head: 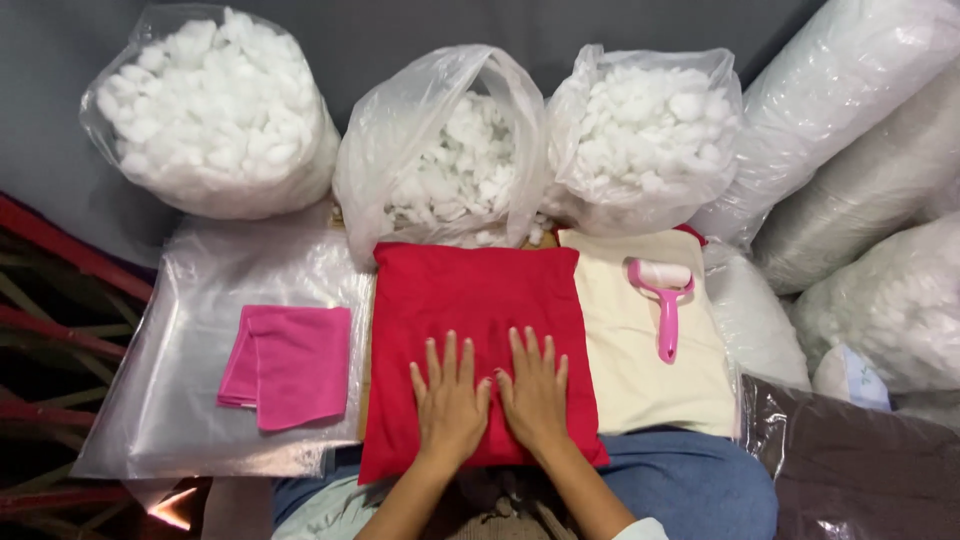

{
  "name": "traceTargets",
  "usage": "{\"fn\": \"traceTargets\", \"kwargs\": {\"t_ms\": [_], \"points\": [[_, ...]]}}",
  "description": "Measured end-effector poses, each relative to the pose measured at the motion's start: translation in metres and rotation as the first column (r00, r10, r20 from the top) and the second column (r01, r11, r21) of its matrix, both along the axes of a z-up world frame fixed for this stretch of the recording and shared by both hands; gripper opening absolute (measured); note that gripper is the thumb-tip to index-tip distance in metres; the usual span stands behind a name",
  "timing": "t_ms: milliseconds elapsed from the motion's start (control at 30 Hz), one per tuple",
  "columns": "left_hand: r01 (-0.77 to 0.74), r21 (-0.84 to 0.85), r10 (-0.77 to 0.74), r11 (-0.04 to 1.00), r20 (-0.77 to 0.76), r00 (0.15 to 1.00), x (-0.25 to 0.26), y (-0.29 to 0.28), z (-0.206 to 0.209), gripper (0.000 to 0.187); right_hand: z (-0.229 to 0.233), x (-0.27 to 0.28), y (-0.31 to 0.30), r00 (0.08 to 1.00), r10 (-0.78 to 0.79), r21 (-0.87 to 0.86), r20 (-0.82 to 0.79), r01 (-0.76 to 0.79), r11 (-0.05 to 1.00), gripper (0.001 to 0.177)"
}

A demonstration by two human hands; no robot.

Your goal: Stuffing a red fabric pouch with white fiberfill and cleaning it with a lint roller.

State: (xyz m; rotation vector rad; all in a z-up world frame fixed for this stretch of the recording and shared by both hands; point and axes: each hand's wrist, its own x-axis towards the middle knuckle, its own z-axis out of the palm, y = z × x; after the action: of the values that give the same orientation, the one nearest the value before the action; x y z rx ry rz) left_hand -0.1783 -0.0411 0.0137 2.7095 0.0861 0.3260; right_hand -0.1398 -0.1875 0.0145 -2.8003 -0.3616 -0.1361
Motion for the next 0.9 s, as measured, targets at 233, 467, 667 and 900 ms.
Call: {"fn": "traceTargets", "kwargs": {"t_ms": [233,467,667,900], "points": [[-0.048,0.143,0.070,0.989,-0.149,0.986,-0.011,0.034,-0.060,0.066,-0.063,0.003,-0.055,0.978,-0.027,-0.335,0.208,0.097,0.937,0.063],[0.102,0.038,-0.081,0.994,-0.364,0.928,-0.039,0.028,-0.006,0.064,-0.012,-0.033,-0.023,0.970,0.004,-0.178,-0.245,-0.049,0.983,0.064],[-0.042,-0.005,0.035,0.999,-0.459,0.888,-0.041,0.048,-0.003,0.072,-0.007,-0.007,-0.071,0.878,-0.335,-0.083,-0.343,0.327,0.941,0.082],[-0.403,-0.121,0.235,0.907,-0.649,0.723,-0.041,0.102,0.003,0.119,-0.012,-0.012,-0.102,0.752,-0.177,0.095,-0.635,0.304,0.948,0.132]]}}
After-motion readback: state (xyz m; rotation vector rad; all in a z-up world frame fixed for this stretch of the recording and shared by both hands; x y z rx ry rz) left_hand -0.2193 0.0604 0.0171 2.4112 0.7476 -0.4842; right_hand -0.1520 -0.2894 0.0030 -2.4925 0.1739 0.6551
